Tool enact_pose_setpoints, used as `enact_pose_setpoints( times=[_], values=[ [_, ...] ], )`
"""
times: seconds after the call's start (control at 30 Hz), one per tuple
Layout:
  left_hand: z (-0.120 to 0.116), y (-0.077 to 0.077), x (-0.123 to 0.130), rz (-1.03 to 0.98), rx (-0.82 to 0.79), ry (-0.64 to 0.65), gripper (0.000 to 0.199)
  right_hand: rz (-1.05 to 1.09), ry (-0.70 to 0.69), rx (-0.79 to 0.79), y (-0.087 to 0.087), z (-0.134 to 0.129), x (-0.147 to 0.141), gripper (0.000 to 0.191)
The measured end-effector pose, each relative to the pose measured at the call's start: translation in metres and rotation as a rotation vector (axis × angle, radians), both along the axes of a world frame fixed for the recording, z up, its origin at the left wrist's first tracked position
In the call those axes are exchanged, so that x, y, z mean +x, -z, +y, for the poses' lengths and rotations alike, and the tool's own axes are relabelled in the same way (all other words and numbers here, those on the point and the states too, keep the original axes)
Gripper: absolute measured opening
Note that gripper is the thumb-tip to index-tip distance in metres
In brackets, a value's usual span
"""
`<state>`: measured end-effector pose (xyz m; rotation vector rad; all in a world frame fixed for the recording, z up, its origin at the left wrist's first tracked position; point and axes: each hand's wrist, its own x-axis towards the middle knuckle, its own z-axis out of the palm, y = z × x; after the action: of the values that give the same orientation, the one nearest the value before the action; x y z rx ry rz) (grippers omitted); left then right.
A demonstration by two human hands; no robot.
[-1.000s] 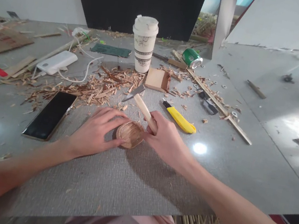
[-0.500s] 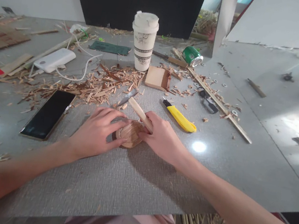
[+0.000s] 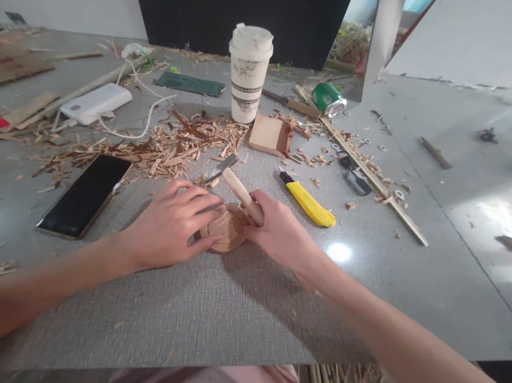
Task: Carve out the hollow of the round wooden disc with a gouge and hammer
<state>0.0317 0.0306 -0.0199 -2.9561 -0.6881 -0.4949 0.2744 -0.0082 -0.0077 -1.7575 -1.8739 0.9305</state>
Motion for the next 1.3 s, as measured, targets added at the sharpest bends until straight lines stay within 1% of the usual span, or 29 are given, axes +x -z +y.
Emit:
enact_pose_setpoints(
  times=[0.13, 0.27, 0.33, 0.43, 0.53, 0.57, 0.6, 0.7, 0.77, 0.83, 0.97, 1.03, 1.17, 1.3],
  values=[
    [-0.001, 0.002, 0.000, 0.017, -0.036, 0.028, 0.041, 0.014, -0.015, -0.038, -0.001, 0.004, 0.001, 0.023],
    [-0.003, 0.004, 0.000, -0.008, -0.160, -0.048, 0.041, 0.008, -0.019, -0.036, 0.000, 0.005, 0.001, 0.022],
    [-0.002, 0.005, 0.001, -0.027, -0.216, -0.084, 0.040, -0.004, -0.015, -0.021, -0.002, 0.002, 0.000, 0.023],
    [-0.001, 0.007, 0.000, -0.056, -0.248, -0.099, 0.037, -0.018, 0.003, -0.002, -0.013, -0.007, 0.006, 0.025],
    [0.000, 0.008, -0.002, -0.070, -0.238, -0.091, 0.035, -0.026, 0.030, 0.013, -0.030, -0.024, 0.026, 0.033],
    [-0.001, 0.008, -0.002, -0.071, -0.231, -0.087, 0.034, -0.064, 0.020, 0.050, -0.035, -0.031, 0.036, 0.036],
    [-0.001, 0.008, -0.003, -0.071, -0.222, -0.084, 0.033, -0.146, -0.009, 0.109, -0.040, -0.038, 0.046, 0.036],
    [-0.004, 0.009, -0.005, -0.078, -0.199, -0.096, 0.030, -0.402, -0.119, 0.307, -0.049, -0.059, 0.072, 0.023],
    [-0.005, 0.011, -0.005, -0.084, -0.197, -0.106, 0.030, -0.485, -0.192, 0.396, -0.048, -0.071, 0.079, 0.020],
    [-0.006, 0.012, -0.005, -0.089, -0.201, -0.107, 0.031, -0.509, -0.221, 0.426, -0.042, -0.080, 0.077, 0.018],
    [-0.006, 0.015, -0.005, -0.097, -0.206, -0.108, 0.033, -0.482, -0.228, 0.407, -0.028, -0.087, 0.063, 0.015],
    [-0.006, 0.015, -0.005, -0.095, -0.199, -0.111, 0.034, -0.484, -0.238, 0.402, -0.024, -0.088, 0.057, 0.016],
    [-0.007, 0.014, -0.005, -0.089, -0.176, -0.115, 0.033, -0.510, -0.235, 0.389, -0.024, -0.090, 0.050, 0.019],
    [-0.007, 0.012, -0.005, -0.081, -0.192, -0.109, 0.031, -0.560, -0.215, 0.370, -0.027, -0.090, 0.045, 0.022]
  ],
)
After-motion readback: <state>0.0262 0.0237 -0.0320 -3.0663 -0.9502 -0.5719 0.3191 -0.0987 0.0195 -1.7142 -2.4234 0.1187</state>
